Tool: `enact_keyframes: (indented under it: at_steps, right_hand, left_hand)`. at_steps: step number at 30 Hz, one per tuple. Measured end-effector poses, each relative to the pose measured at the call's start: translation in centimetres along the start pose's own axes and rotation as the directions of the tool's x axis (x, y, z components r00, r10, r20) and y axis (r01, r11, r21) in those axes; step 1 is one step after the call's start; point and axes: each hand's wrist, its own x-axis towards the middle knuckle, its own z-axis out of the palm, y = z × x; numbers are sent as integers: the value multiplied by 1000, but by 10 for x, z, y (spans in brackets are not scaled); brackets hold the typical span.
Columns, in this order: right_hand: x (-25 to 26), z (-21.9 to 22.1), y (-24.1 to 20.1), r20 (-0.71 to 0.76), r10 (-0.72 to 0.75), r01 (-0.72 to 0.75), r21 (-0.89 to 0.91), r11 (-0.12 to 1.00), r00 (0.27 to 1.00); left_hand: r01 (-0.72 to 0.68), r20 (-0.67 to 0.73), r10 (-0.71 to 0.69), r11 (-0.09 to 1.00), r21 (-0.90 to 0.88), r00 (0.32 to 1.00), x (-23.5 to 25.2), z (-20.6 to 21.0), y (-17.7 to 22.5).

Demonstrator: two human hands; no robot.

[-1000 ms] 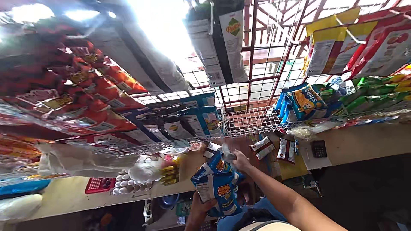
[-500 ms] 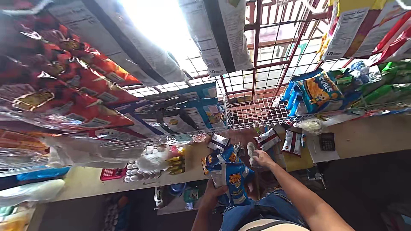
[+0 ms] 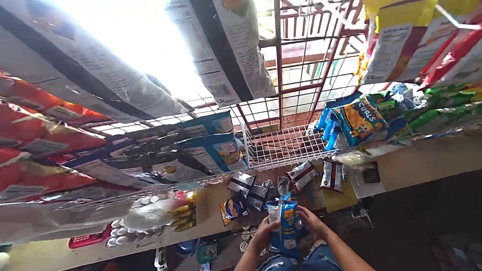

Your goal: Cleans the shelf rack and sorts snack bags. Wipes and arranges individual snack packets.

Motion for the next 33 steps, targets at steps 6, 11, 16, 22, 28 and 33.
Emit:
enact_keyframes:
  at_steps: [6,11,16,22,28,33]
  right_hand:
    - [11,-68,86,-350,215,-277,-135,951,912]
    - [9,-99,121,-341,226,-328,-280,902,913]
    - [26,-112,145,-321,209,-315,-324,892,924]
    - [38,-120,157,-280,203,-276,-251,928,938]
    - [76,-132,142,-291,177,-207,-76,975,940]
    - [119,-119,116,-224,129,-169,-172,970,966]
  left_hand:
    - [150,-105,-140,983,104,985,90,12,-51]
    - [184,-108,-154,898,399,982,158,30,-87]
    - [81,11,-111,790,608,994,231,49,-118]
    - [-76,124,-17,700,710,992,309,71,-117]
    - [84,-275,133,751,655,952,316,86,-104]
    - [-24,-411,278,851,524,868,269,63,-132]
